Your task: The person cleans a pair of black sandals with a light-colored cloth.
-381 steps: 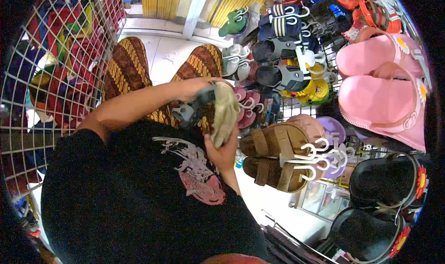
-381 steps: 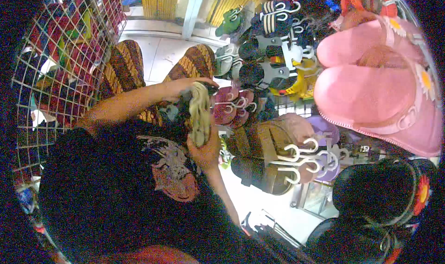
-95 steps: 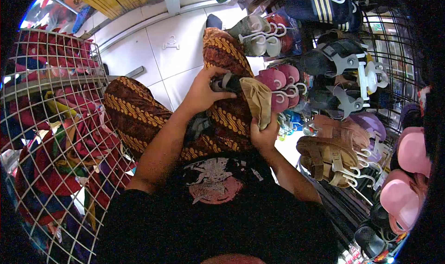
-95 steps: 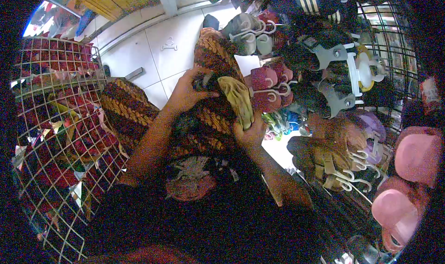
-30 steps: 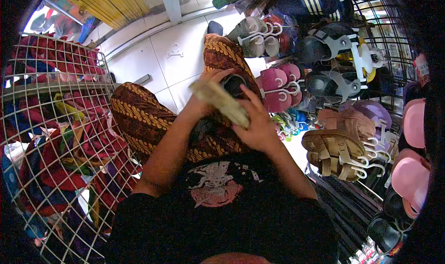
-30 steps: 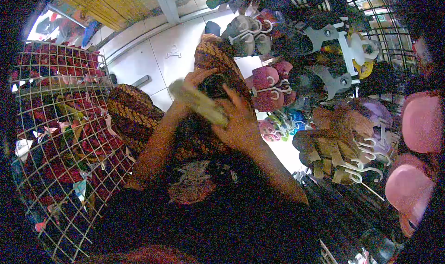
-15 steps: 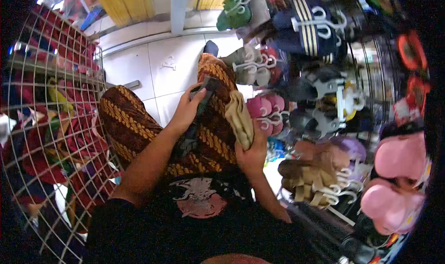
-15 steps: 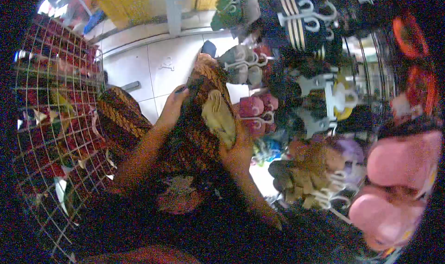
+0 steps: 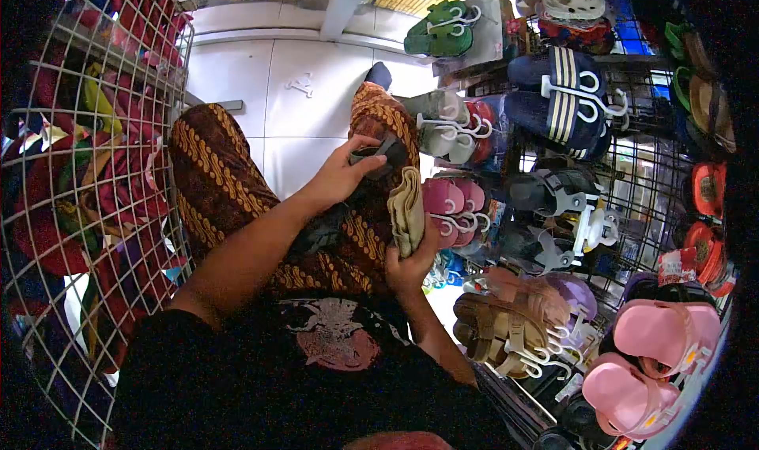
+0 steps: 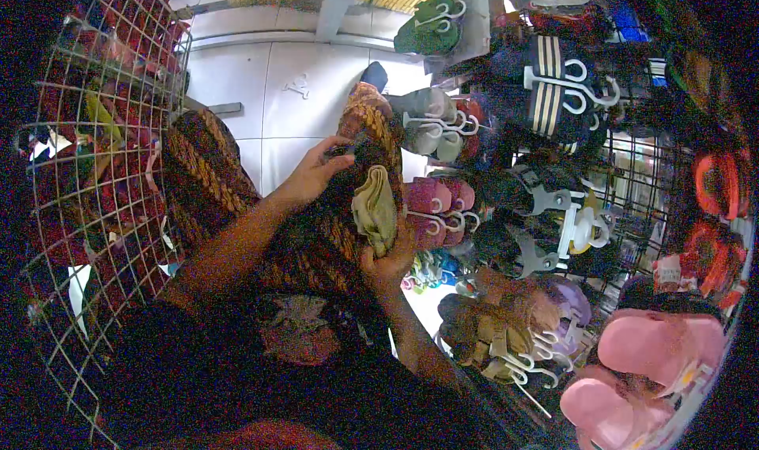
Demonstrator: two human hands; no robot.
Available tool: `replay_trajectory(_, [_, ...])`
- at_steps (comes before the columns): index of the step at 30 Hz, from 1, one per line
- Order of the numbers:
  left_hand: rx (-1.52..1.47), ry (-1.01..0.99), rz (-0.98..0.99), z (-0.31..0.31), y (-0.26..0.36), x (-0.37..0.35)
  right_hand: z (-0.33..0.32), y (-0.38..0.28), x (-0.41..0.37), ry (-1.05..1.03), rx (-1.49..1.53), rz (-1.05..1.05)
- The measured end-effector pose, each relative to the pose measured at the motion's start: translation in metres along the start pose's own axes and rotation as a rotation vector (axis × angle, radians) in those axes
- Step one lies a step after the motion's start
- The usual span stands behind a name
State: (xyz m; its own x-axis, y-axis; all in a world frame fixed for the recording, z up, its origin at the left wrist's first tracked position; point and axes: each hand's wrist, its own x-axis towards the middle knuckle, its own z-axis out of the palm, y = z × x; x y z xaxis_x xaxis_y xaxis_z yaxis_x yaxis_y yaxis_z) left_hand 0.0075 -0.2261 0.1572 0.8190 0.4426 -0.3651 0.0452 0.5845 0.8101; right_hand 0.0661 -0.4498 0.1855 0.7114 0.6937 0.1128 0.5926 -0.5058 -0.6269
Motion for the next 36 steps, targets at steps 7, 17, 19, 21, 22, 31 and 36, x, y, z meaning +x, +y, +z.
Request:
replay_trajectory(7, [0.212,-0.008,0.176,-0.004,-0.02,0.007,0.006,0.004,-0.001,0.099,-0.085,-0.05])
replay_trajectory(17, [0.358,-0.083,0.18,-0.004,-0.015,0.004,0.0,-0.004,0.007,0.054,-0.059,0.025])
replay_trajectory(19, [0.278,-0.111,0.189,-0.004,-0.014,0.004,0.001,-0.006,0.007,0.075,-0.071,0.023])
replay_trajectory(21, [0.188,-0.14,0.119,-0.003,-0.013,0.004,0.002,0.003,0.005,0.096,0.002,0.069])
replay_trajectory(22, [0.216,-0.137,0.139,-0.002,-0.011,0.005,0.004,0.016,0.001,0.103,0.083,0.117])
replay_trajectory(31, [0.408,-0.111,0.157,-0.001,-0.009,0.003,-0.045,-0.005,0.009,-0.245,-0.24,-0.075])
replay_trajectory(36, [0.434,-0.107,0.256,-0.002,-0.019,0.006,-0.02,-0.013,0.004,0.026,0.041,0.376])
